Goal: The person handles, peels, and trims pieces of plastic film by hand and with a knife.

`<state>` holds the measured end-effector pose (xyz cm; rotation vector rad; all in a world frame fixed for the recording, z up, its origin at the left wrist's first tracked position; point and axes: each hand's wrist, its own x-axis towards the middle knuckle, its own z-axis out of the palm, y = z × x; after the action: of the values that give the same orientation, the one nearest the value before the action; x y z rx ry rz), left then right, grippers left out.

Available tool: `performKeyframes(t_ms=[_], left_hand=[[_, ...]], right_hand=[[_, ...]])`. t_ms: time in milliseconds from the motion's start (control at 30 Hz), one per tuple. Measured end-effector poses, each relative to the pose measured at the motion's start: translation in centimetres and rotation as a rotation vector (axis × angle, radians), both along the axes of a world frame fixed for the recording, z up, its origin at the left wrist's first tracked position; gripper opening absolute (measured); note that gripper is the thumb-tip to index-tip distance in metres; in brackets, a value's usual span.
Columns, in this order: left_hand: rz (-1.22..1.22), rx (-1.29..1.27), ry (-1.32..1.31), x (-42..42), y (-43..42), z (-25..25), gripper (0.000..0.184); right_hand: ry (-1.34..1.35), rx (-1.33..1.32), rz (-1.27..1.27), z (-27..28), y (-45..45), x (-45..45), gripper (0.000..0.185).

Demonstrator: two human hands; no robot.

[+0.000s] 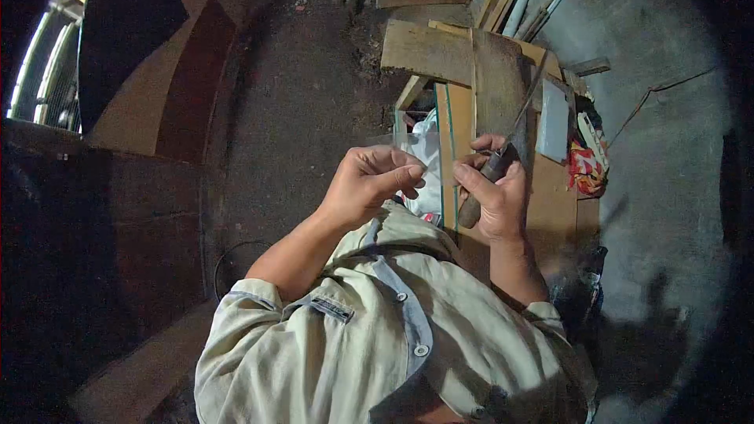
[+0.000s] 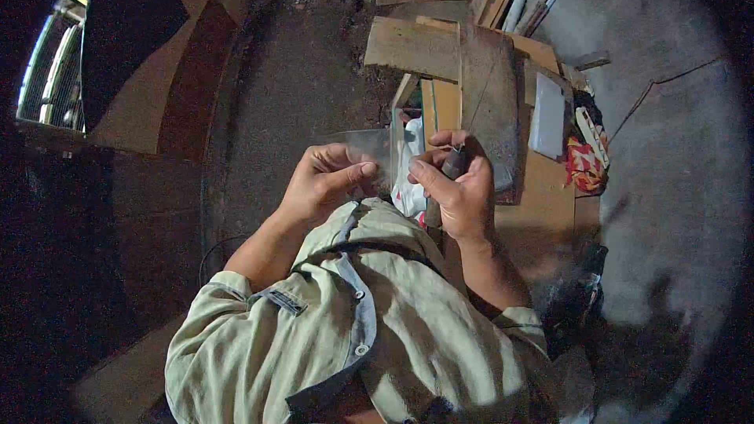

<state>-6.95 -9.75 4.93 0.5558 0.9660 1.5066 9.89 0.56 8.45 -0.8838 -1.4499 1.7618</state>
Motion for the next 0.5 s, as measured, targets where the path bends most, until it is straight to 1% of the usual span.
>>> performKeyframes(t_ms=[133, 200, 233, 267, 367, 400, 467, 500], left_hand=[[-0.023, -0.065, 0.058, -0.1, 0.1, 0.1, 0.02], [0.006, -0.089, 0.01, -0.1, 0.3, 0.2, 0.02], [0.005, -0.088, 0.011, -0.1, 0.4, 0.2, 0.02], [0.041, -0.093, -0.002, -0.2, 0.5, 0.2, 0.02], [0.146, -0.114, -0.012, -0.5, 0.7, 0.9, 0.021], [0.15, -0.115, -0.014, -0.6, 0.8, 1.2, 0.021], [0.222, -0.101, -0.02, -0.8, 1.0, 1.5, 0.02], [0.212, -0.095, -0.049, -1.3, 1.0, 1.0, 0.021]], right_hand=[[-0.018, -0.005, 0.018, 0.0, 0.1, 0.2, 0.037], [-0.043, 0.007, 0.045, 0.2, 0.1, 0.3, 0.035], [-0.061, 0.084, 0.058, 0.1, 0.1, 0.7, 0.031], [-0.061, 0.084, 0.058, 0.0, 0.1, 1.2, 0.031], [-0.312, 0.223, 0.11, 0.2, -0.2, 2.6, 0.02], [-0.313, 0.223, 0.114, 0.3, -0.4, 3.1, 0.02], [-0.483, 0.501, 0.222, 0.3, -0.7, 4.1, 0.021], [-0.484, 0.501, 0.223, 0.3, -0.9, 4.4, 0.021]])
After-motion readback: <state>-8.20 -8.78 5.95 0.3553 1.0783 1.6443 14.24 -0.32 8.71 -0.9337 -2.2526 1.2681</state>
